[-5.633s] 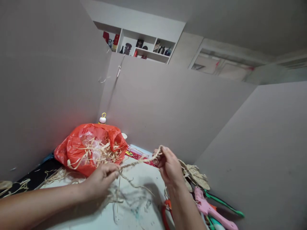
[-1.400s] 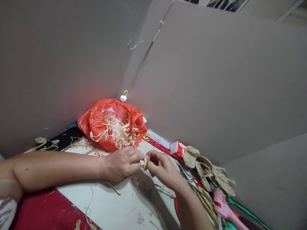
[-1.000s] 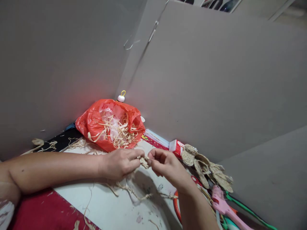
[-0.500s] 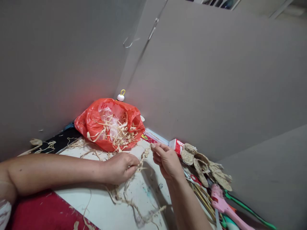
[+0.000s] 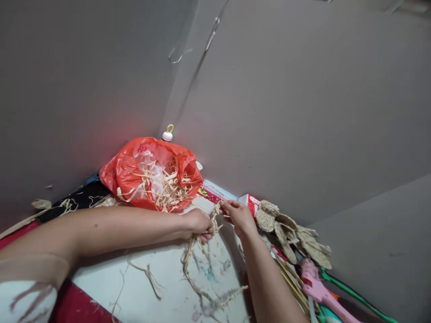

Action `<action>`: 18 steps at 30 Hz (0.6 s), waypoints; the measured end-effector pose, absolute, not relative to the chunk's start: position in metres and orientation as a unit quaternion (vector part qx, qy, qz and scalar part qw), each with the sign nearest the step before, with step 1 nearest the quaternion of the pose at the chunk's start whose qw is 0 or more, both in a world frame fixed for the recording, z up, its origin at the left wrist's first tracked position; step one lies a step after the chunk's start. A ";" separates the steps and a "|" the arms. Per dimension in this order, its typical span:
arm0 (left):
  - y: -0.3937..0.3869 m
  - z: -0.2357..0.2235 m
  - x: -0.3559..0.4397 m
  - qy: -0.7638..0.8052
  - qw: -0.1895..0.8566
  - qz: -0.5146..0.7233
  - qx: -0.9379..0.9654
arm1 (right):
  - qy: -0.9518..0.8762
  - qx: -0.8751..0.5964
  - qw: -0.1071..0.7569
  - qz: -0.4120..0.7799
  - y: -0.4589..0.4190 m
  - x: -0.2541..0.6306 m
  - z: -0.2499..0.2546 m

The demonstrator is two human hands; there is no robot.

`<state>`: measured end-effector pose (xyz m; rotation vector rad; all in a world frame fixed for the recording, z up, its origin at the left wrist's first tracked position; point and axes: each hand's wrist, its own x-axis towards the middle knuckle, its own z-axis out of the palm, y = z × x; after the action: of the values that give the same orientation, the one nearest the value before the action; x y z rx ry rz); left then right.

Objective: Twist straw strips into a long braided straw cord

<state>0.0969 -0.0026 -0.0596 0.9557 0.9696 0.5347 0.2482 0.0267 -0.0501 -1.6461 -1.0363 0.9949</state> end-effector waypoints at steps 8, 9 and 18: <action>0.014 -0.067 0.155 0.467 0.759 0.279 0.358 | -0.402 -0.718 0.397 0.407 0.066 0.272 -0.075; 0.014 -0.067 0.159 0.468 0.758 0.283 0.354 | -0.401 -0.719 0.395 0.409 0.068 0.274 -0.077; 0.015 -0.071 0.164 0.478 0.755 0.297 0.337 | -0.427 -0.718 0.360 0.416 0.075 0.272 -0.084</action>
<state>0.1639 0.0147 -0.0707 0.7358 1.0417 0.6472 0.2721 0.0749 -0.0841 -1.8494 -1.1004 1.0721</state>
